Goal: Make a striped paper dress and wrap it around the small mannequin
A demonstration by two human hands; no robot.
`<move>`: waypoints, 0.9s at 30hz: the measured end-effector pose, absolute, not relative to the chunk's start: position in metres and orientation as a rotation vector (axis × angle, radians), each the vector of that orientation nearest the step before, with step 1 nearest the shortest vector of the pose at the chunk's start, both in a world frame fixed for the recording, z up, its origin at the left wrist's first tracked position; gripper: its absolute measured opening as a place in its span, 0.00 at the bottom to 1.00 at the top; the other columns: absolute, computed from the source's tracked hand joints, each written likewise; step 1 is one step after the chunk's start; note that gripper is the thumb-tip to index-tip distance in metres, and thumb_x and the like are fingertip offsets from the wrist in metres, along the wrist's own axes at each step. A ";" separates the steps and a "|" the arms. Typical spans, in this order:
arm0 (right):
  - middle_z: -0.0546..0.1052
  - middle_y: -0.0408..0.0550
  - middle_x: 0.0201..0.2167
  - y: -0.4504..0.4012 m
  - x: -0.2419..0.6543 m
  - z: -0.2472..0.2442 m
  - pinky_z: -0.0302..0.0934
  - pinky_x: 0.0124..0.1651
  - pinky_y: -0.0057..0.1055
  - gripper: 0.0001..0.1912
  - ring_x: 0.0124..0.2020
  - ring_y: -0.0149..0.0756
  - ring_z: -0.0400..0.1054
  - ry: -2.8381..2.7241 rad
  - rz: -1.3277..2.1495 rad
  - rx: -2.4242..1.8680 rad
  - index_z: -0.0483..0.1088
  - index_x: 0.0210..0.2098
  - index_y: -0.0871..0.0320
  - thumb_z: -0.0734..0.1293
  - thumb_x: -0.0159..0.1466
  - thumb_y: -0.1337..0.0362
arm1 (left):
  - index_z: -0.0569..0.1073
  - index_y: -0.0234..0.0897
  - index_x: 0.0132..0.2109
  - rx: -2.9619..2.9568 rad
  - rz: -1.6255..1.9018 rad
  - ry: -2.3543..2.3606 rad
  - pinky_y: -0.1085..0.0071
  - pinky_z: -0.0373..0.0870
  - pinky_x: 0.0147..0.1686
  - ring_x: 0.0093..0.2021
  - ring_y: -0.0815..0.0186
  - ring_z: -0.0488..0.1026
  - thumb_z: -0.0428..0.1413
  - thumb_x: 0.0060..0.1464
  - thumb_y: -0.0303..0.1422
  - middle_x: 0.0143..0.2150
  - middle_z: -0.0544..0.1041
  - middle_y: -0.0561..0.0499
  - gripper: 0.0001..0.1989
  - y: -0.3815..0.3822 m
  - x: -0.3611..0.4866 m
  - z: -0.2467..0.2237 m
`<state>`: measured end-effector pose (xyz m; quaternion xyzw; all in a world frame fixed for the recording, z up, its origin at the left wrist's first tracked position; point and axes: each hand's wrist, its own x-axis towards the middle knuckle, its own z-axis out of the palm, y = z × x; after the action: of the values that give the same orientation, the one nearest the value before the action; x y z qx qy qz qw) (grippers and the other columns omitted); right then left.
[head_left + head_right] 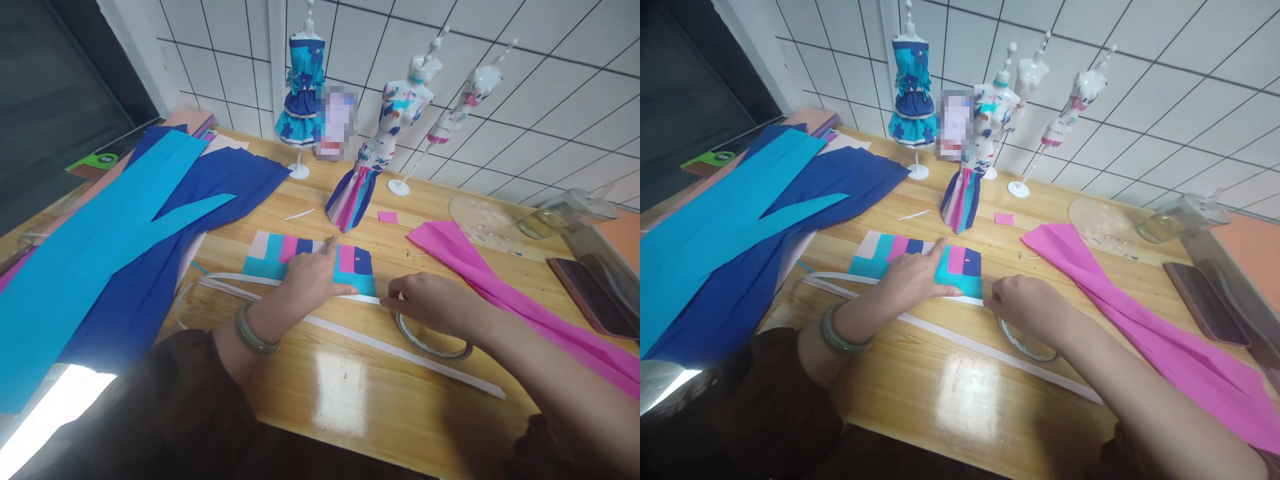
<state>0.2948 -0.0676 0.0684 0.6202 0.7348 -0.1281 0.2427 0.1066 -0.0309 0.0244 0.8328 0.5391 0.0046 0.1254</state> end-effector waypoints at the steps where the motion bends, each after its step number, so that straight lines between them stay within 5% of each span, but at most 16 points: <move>1: 0.78 0.50 0.28 -0.066 0.294 0.068 0.52 0.26 0.29 0.16 0.28 0.39 0.71 2.003 -0.370 1.688 0.74 0.28 0.56 0.58 0.64 0.59 | 0.50 0.31 0.66 2.427 0.019 1.575 0.66 0.67 0.31 0.38 0.50 0.77 0.56 0.41 0.59 0.39 0.79 0.37 0.54 -0.031 0.107 0.025; 19: 0.77 0.47 0.27 -0.067 0.296 0.070 0.52 0.26 0.29 0.17 0.26 0.35 0.69 2.027 -0.448 1.666 0.71 0.27 0.56 0.57 0.65 0.57 | 0.51 0.32 0.66 2.435 0.018 1.620 0.66 0.67 0.29 0.35 0.50 0.78 0.55 0.45 0.58 0.35 0.80 0.38 0.50 -0.035 0.110 0.025; 27: 0.75 0.46 0.19 -0.111 0.278 0.077 0.41 0.21 0.30 0.14 0.20 0.41 0.71 2.208 0.012 1.610 0.68 0.28 0.56 0.58 0.66 0.60 | 0.49 0.29 0.66 2.394 0.015 1.669 0.65 0.66 0.30 0.38 0.49 0.77 0.49 0.46 0.62 0.35 0.79 0.36 0.51 -0.034 0.114 0.023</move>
<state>0.2784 -0.1113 0.0767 0.5769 0.7911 0.0043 0.2032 0.1137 -0.0342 0.0227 0.8152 0.5683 0.0051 0.1116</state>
